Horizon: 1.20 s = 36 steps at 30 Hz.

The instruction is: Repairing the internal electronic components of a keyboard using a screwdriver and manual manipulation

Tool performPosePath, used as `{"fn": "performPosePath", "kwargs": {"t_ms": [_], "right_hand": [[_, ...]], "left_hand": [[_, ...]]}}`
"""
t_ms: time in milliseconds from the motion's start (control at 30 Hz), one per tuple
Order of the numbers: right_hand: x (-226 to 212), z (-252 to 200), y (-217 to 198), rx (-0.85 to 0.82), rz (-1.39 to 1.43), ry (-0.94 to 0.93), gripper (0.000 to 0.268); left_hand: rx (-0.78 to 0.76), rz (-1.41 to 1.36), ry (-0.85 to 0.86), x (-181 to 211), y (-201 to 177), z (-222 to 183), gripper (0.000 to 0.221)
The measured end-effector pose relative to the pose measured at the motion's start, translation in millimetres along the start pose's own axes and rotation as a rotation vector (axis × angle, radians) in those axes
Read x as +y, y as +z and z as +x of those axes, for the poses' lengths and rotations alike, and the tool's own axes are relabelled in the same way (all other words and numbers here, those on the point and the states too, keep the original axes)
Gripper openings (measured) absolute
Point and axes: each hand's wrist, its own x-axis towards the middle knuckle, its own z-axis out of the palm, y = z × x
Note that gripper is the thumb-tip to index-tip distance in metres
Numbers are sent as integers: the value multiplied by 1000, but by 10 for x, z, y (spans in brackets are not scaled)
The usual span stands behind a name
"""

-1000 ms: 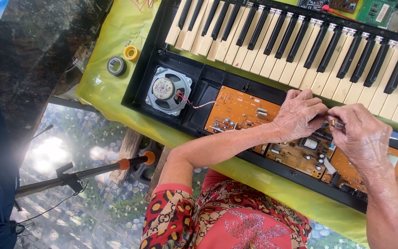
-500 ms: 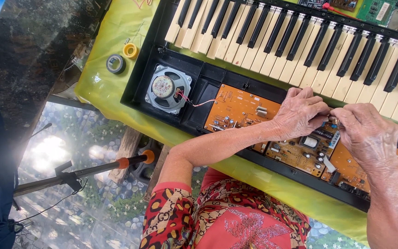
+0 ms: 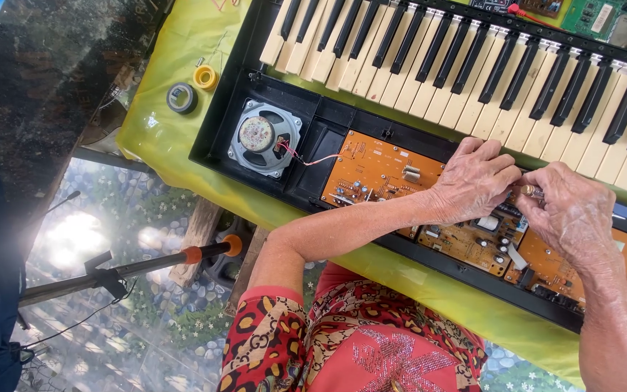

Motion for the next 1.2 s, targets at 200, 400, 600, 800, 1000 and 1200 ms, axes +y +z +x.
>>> {"fn": "performPosePath", "kwargs": {"t_ms": [200,400,600,800,1000,1200], "right_hand": [[-33,42,-122,52,-81,33,11],[-6,26,-85,-14,-148,-13,12],[-37,32,-122,83,-316,-2,23],[-252,232,-401,98,51,124,10],[-164,95,20,164,188,282,19],[-230,114,36,50,313,405,19]], "left_hand": [[-19,12,-11,1,-9,11,8],[-71,-31,-37,-6,-45,21,8],[-38,-27,-41,-5,-30,31,7],[-16,2,-14,-3,-105,83,11],[-42,-123,-30,-118,67,-39,16],[-62,-131,-51,-76,11,17,12]]}}
